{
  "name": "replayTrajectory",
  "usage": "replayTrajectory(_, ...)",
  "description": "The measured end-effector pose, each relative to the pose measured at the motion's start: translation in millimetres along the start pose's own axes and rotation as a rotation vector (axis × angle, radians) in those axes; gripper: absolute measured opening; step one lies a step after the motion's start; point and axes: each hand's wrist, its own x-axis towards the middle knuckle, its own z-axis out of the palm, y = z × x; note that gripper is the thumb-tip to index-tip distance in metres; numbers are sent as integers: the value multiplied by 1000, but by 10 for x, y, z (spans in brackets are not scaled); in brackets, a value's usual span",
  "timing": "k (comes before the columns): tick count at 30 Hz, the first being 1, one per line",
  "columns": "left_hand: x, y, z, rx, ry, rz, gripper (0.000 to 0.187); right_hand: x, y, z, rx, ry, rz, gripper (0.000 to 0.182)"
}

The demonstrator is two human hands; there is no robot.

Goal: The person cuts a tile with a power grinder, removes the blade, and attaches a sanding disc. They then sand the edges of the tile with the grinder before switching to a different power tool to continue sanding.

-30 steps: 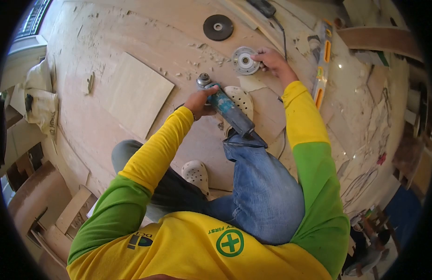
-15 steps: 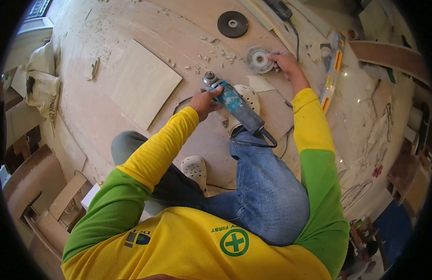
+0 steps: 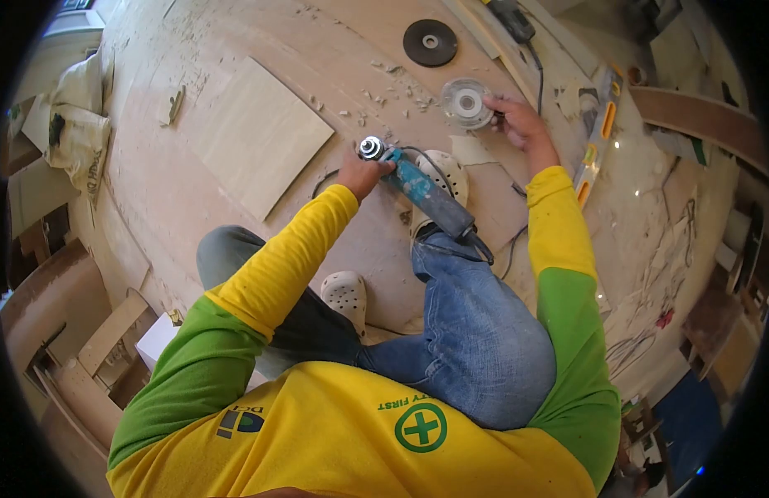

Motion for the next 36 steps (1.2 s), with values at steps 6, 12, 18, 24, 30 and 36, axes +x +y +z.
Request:
replayTrajectory(6, 34, -145, 45, -69, 149, 106, 98, 60, 2, 545, -13, -99, -5, 17)
replayTrajectory(12, -281, -256, 220, -120, -6, -58, 88, 111, 197, 1468, -215, -251, 59, 20)
replayTrajectory(18, -269, -388, 311, -166, -86, -83, 79, 60, 291, 1868, -510, -132, 22, 21)
replayTrajectory(24, -336, -301, 227, -154, -142, -60, 84, 39, 244, 1948, -577, -36, -21, 23)
replayTrajectory(30, -319, -332, 238, -158, -98, 10, 91, 55, 244, 1912, -626, 5, 21, 25)
replayTrajectory(36, -426, -198, 154, -198, -139, -56, 89, 49, 211, 1863, -570, -79, 83, 25)
